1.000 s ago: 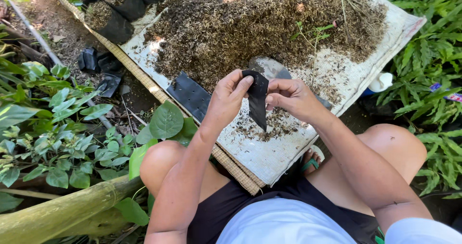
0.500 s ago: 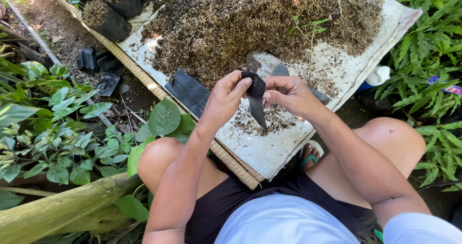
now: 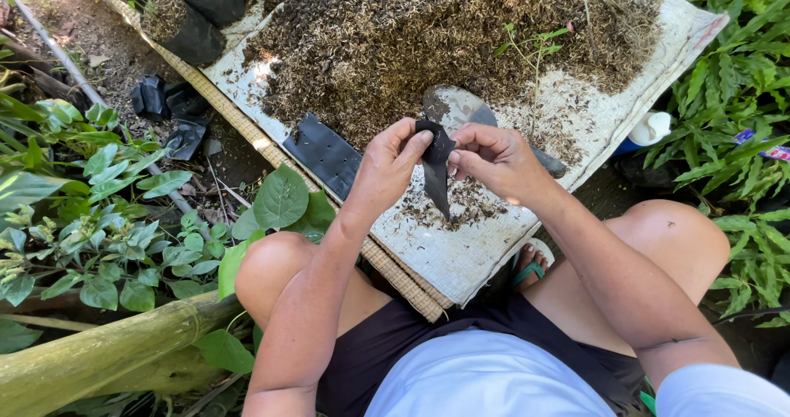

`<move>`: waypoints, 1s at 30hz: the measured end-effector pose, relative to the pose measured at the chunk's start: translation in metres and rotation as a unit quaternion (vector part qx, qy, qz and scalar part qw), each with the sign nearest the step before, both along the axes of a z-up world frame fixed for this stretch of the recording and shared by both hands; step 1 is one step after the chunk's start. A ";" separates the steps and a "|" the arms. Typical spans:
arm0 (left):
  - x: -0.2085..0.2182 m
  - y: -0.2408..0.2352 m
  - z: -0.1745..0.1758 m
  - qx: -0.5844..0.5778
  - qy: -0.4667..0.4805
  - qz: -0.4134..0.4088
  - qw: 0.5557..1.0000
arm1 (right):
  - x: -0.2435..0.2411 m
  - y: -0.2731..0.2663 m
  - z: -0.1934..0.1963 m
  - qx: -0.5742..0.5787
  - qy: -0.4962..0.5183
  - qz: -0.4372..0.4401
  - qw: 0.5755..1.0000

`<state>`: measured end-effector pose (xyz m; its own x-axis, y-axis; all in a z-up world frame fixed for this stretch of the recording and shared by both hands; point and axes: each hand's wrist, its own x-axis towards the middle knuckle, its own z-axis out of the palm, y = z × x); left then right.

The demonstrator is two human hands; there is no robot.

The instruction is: The person plants a small seedling into a black plastic nursery bag using a hand trowel to add soil. They carefully position the seedling, fill the bag with soil, and pat it down before moving the finished bag aside.

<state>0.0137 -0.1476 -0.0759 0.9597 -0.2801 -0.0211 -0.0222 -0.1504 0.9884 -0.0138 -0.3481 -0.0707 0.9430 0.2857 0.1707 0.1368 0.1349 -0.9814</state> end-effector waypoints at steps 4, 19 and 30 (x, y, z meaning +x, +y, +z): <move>-0.004 -0.005 0.010 0.019 -0.012 0.008 1.000 | -0.003 0.001 0.001 -0.016 -0.012 -0.004 1.000; -0.015 -0.015 0.024 -0.042 0.000 0.021 0.999 | 0.000 0.004 0.001 -0.041 -0.005 -0.080 0.996; -0.006 -0.003 0.004 -0.020 -0.127 0.061 0.990 | 0.013 -0.011 -0.021 -0.099 -0.125 -0.113 0.981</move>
